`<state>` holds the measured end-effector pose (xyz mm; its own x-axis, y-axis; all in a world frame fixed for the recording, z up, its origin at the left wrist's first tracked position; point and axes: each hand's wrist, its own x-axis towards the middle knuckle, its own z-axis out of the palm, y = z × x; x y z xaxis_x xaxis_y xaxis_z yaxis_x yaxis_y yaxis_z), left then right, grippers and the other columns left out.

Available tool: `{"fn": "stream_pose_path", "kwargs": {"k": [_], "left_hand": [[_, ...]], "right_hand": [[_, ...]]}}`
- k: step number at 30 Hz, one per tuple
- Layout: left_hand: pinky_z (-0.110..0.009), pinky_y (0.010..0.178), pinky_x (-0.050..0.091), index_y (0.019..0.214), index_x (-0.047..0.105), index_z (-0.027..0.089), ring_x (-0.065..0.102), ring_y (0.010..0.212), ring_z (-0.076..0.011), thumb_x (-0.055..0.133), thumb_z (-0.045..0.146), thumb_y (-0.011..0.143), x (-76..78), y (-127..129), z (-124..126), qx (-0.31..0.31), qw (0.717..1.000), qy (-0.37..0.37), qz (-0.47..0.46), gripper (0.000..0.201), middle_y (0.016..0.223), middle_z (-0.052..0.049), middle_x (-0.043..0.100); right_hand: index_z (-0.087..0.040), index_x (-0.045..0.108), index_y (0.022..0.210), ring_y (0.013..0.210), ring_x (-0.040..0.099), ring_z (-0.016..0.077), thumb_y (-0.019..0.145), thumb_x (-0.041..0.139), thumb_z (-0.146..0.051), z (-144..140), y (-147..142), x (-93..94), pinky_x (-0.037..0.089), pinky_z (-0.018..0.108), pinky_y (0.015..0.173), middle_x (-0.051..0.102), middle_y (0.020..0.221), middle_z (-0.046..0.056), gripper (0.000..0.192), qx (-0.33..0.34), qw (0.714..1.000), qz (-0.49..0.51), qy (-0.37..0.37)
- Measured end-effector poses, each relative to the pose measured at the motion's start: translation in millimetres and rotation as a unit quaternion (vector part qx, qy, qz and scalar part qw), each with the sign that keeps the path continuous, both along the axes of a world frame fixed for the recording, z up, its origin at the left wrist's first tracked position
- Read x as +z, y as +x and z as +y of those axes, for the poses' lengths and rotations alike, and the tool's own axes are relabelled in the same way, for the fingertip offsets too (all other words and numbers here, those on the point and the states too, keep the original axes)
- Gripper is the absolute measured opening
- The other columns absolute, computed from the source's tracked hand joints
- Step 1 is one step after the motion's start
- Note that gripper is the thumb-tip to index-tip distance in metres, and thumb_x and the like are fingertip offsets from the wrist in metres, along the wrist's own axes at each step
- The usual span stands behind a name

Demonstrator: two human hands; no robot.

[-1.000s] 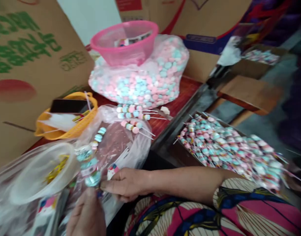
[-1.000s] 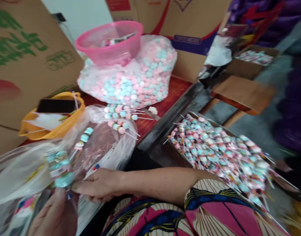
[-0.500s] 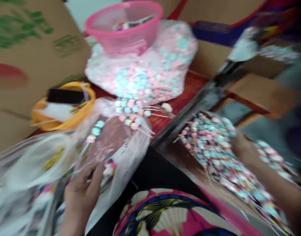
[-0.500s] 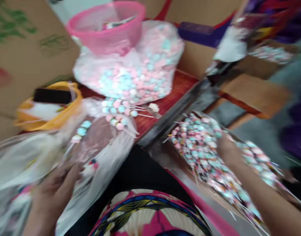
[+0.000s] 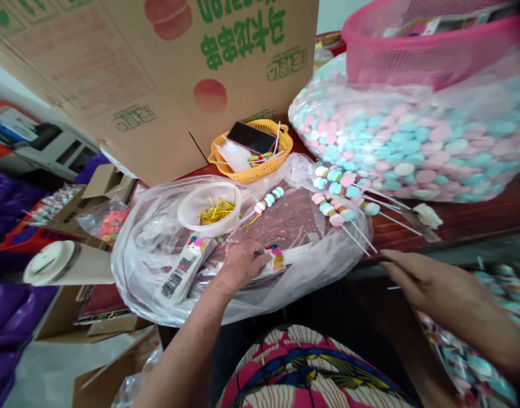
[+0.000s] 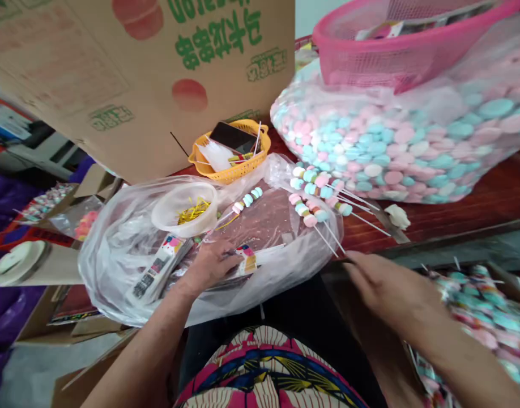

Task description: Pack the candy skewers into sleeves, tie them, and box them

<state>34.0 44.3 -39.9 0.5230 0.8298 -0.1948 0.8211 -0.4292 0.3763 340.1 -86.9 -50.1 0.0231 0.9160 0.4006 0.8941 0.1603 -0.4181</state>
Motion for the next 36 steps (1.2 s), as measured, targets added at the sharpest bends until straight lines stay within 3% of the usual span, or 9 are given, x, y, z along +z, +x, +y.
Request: {"fn": "stream_pose_path", "kwargs": {"k": [7, 10, 13, 17, 22, 25, 28, 32, 36], "left_hand": [[-0.048, 0.097, 0.044, 0.125, 0.059, 0.019, 0.062, 0.108, -0.0261, 0.046, 0.018, 0.091, 7.7, -12.6, -3.8, -0.074, 0.985, 0.152, -0.011, 0.036, 0.120, -0.011, 0.067], [-0.049, 0.093, 0.045, 0.116, 0.064, 0.018, 0.063, 0.103, -0.0276, 0.049, 0.018, 0.088, 15.3, -10.1, -9.1, -0.088, 0.971, 0.216, -0.051, 0.032, 0.113, -0.011, 0.069], [-0.043, 0.085, 0.047, 0.106, 0.068, 0.019, 0.063, 0.095, -0.0255, 0.053, 0.024, 0.089, 18.2, -6.2, -9.9, -0.054, 0.956, 0.251, -0.144, 0.023, 0.104, -0.010, 0.071], [-0.027, 0.067, 0.047, 0.077, 0.065, 0.017, 0.061, 0.071, -0.0165, 0.060, 0.024, 0.086, 13.9, -1.0, -6.4, -0.001, 0.959, 0.137, -0.246, 0.013, 0.075, -0.004, 0.068], [-0.022, 0.062, 0.043, 0.075, 0.063, 0.017, 0.058, 0.063, -0.0118, 0.051, 0.021, 0.090, 15.7, -1.6, 2.1, -0.051, 0.958, -0.016, -0.282, 0.019, 0.068, 0.000, 0.065], [-0.030, 0.075, 0.047, 0.084, 0.065, 0.019, 0.063, 0.079, -0.0183, 0.051, 0.025, 0.089, 20.7, 0.2, 4.4, -0.057, 0.975, 0.009, -0.214, 0.017, 0.084, -0.004, 0.070], [-0.038, 0.084, 0.047, 0.099, 0.065, 0.019, 0.062, 0.092, -0.0239, 0.061, 0.028, 0.081, 18.4, 10.0, -2.3, 0.021, 0.980, 0.039, -0.192, 0.021, 0.100, -0.008, 0.070], [-0.025, 0.062, 0.047, 0.080, 0.064, 0.019, 0.057, 0.063, -0.0139, 0.060, 0.026, 0.080, 4.6, 24.3, -14.8, 0.128, 0.948, -0.054, -0.288, 0.008, 0.068, 0.001, 0.064], [-0.021, 0.059, 0.042, 0.070, 0.062, 0.017, 0.051, 0.059, -0.0107, 0.057, 0.028, 0.084, 0.5, 22.7, -14.7, 0.089, 0.931, -0.105, -0.337, 0.019, 0.062, 0.002, 0.060]], "right_hand": [[-0.013, 0.064, 0.114, 0.099, 0.061, 0.0264, 0.088, 0.050, -0.021, 92.9, -119.7, 3.8, 0.051, 0.042, 0.085, 0.067, 0.107, 0.014, 0.031, 0.178, 0.978, 0.079, 0.069], [-0.015, 0.066, 0.097, 0.086, 0.061, 0.0229, 0.087, 0.049, -0.015, 105.2, -133.1, 2.3, 0.049, 0.039, 0.077, 0.069, 0.091, 0.010, 0.020, 0.232, 0.963, 0.108, 0.080], [-0.018, 0.061, 0.078, 0.070, 0.057, 0.0165, 0.090, 0.050, -0.018, 101.6, -130.2, 2.5, 0.046, 0.031, 0.067, 0.064, 0.072, 0.003, 0.016, 0.203, 0.959, 0.187, 0.059], [-0.019, 0.051, 0.066, 0.063, 0.051, 0.0125, 0.089, 0.053, -0.029, 94.5, -120.1, 8.4, 0.042, 0.025, 0.058, 0.056, 0.066, -0.001, 0.025, 0.141, 0.948, 0.282, -0.048], [-0.018, 0.061, 0.092, 0.074, 0.058, 0.0139, 0.086, 0.056, -0.029, 96.6, -111.9, 14.0, 0.045, 0.025, 0.066, 0.066, 0.083, 0.001, 0.014, 0.204, 0.909, 0.327, -0.155], [-0.017, 0.056, 0.069, 0.056, 0.048, 0.0104, 0.088, 0.052, -0.031, 99.1, -115.6, 8.8, 0.038, 0.022, 0.053, 0.055, 0.059, -0.003, 0.023, 0.142, 0.930, 0.316, -0.118], [-0.018, 0.051, 0.064, 0.054, 0.044, 0.0100, 0.088, 0.052, -0.033, 99.0, -122.6, 2.2, 0.036, 0.022, 0.051, 0.052, 0.057, -0.003, 0.028, 0.098, 0.941, 0.315, -0.073], [-0.019, 0.044, 0.058, 0.052, 0.041, 0.0096, 0.089, 0.050, -0.035, 96.8, -123.0, -1.0, 0.034, 0.023, 0.051, 0.046, 0.053, -0.004, 0.034, 0.069, 0.939, 0.331, -0.058], [-0.020, 0.041, 0.058, 0.051, 0.036, 0.0091, 0.088, 0.050, -0.042, 95.7, -109.9, 1.6, 0.030, 0.022, 0.047, 0.038, 0.053, -0.005, 0.038, 0.068, 0.901, 0.405, -0.139]]}}
